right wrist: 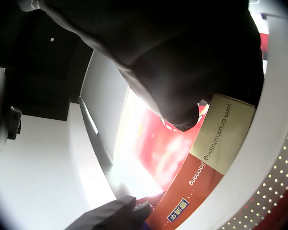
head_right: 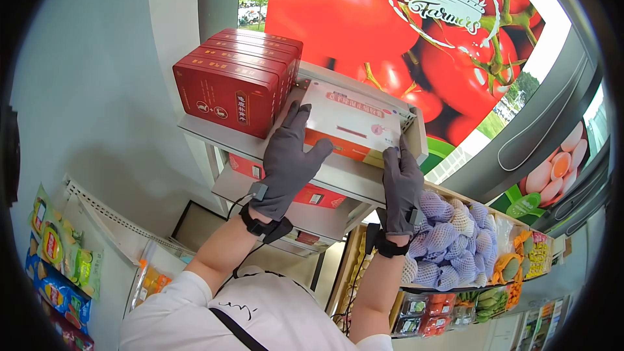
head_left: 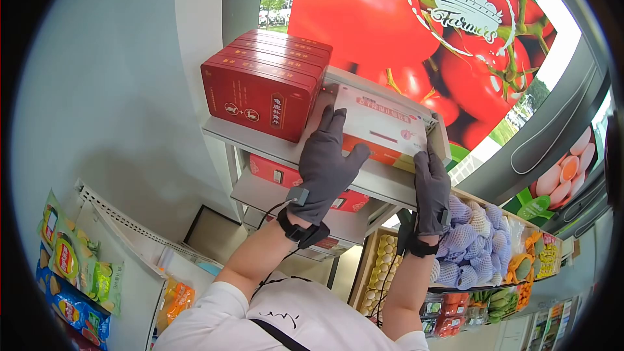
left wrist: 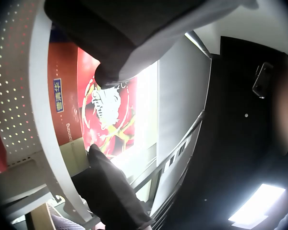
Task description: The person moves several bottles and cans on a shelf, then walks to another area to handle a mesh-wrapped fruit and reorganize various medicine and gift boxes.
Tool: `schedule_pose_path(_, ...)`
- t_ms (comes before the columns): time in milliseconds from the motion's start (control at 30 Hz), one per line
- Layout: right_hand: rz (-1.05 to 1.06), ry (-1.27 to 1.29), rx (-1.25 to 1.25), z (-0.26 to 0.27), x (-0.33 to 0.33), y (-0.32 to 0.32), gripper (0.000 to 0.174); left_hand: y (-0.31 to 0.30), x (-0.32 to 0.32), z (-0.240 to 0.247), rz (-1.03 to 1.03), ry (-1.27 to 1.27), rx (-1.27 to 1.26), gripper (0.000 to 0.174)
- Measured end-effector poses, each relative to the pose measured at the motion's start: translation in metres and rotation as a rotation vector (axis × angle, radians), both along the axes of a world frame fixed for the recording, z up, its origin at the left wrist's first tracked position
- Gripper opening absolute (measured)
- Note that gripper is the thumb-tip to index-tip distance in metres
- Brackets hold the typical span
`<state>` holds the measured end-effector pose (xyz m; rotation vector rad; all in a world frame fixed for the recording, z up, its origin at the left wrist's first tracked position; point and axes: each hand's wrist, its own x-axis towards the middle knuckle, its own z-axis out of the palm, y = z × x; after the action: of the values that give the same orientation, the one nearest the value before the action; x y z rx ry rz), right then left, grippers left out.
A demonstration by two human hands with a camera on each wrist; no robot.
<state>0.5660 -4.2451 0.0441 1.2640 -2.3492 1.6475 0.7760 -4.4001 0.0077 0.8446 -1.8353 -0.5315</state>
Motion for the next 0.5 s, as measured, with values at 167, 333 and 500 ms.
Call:
schedule_pose_path(167, -0.106, -0.056, -0.07, -0.017, -0.014, 0.012, 0.064, 0.018, 0.022, 0.03, -0.083, -0.03, 0.114, 0.094)
schedule_pose_path(333, -0.077, -0.184, -0.042, -0.015, -0.005, 0.017, 0.056, 0.028, 0.023, 0.017, -0.132, -0.105, 0.22, 0.09)
schedule_pose_path(500, -0.04, 0.491, -0.133, -0.013, -0.004, 0.058, 0.047, 0.059, 0.037, 0.009, -0.146, 0.141, -0.152, 0.094)
